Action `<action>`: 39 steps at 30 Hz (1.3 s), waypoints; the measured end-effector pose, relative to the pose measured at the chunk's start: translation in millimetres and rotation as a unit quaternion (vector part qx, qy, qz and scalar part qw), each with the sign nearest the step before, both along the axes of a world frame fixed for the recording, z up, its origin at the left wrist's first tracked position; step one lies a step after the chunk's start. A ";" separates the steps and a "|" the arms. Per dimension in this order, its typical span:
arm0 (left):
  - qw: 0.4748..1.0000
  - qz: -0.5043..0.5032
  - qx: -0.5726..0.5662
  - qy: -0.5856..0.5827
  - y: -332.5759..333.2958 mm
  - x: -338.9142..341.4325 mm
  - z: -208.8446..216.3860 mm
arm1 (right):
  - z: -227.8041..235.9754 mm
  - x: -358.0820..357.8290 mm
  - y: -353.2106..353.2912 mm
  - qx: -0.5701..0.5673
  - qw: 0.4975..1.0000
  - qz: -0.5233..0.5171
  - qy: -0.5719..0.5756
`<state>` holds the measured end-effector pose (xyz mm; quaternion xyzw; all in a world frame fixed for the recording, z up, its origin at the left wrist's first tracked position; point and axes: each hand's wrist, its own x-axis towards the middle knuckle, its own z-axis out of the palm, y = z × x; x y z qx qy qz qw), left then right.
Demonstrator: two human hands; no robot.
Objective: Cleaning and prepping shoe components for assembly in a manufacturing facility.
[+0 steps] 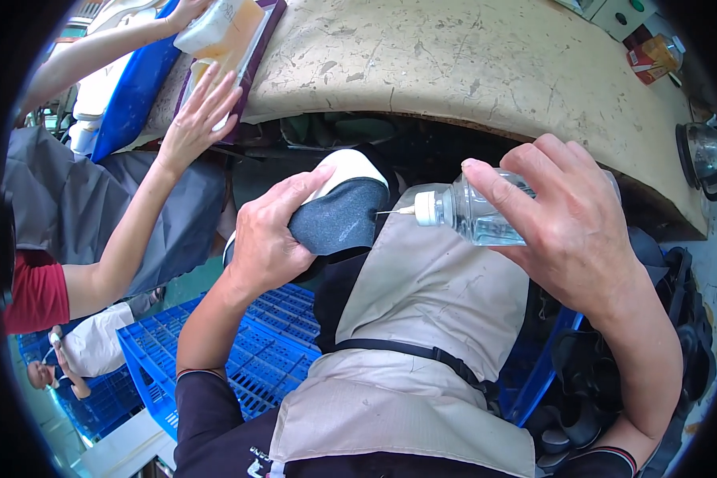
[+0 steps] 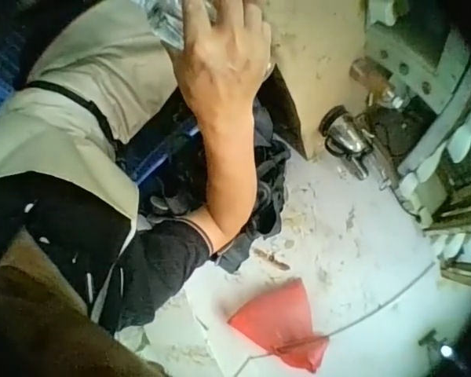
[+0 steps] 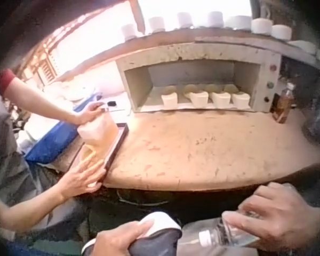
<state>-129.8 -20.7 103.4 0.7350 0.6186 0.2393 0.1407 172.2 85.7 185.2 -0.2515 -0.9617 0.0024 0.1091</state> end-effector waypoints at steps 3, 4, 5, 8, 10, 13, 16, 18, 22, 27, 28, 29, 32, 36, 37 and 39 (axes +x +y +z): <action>1.000 -0.003 -0.011 0.006 -1.4 0.8 -0.4 | -2.1 -1.5 -1.3 -0.007 1.000 -0.002 -0.010; 1.000 -0.004 -0.015 0.009 -1.7 1.1 -0.3 | -2.7 -1.9 -1.6 -0.010 1.000 -0.003 -0.015; 1.000 -0.006 -0.020 0.012 -2.0 1.3 -0.7 | -3.4 -2.4 -1.9 -0.013 1.000 -0.005 -0.019; 0.999 -0.007 -0.032 0.020 -3.2 1.6 -1.2 | -3.8 -5.6 -2.5 -0.019 1.000 -0.002 -0.018; 0.999 -0.009 -0.043 0.029 -4.1 1.5 -1.3 | -3.8 -8.3 -2.6 -0.024 1.000 0.000 -0.016; 0.998 -0.011 -0.049 0.027 -4.4 1.8 -1.7 | -4.2 -11.2 -2.8 -0.023 0.999 0.000 -0.023; 0.998 -0.013 -0.056 0.024 -5.7 2.6 -1.6 | -5.0 -12.0 -2.5 -0.022 0.999 0.000 -0.031; 0.998 -0.011 -0.067 0.018 -7.0 3.2 0.5 | -7.4 -10.5 0.1 -0.016 0.999 -0.007 -0.029; 0.997 -0.013 -0.075 0.000 -8.3 3.0 -2.0 | -9.0 -6.9 4.5 -0.009 0.999 -0.015 -0.039; 0.997 -0.024 -0.069 -0.038 -7.9 1.6 -9.8 | -10.2 -1.1 5.8 -0.011 0.998 -0.014 -0.067; 0.996 -0.024 -0.069 -0.047 -7.2 1.6 -10.9 | -10.9 0.5 5.7 -0.014 0.997 -0.014 -0.071; 0.996 -0.024 -0.070 -0.056 -6.4 1.9 -11.9 | -11.5 2.2 5.4 -0.016 0.997 -0.014 -0.074; 0.993 -0.019 -0.083 -0.077 -4.1 1.8 -13.9 | -12.5 6.3 3.7 -0.024 0.996 -0.017 -0.086; 0.987 -0.004 -0.116 -0.108 -1.4 2.8 -14.1 | -12.8 10.3 2.4 -0.035 0.993 -0.025 -0.106; 0.988 -0.006 -0.114 -0.106 -1.0 3.9 -14.5 | -13.2 11.0 2.7 -0.032 0.994 -0.026 -0.099; 0.989 -0.010 -0.111 -0.101 -0.1 5.8 -14.4 | -13.6 11.7 3.9 -0.025 0.996 -0.027 -0.083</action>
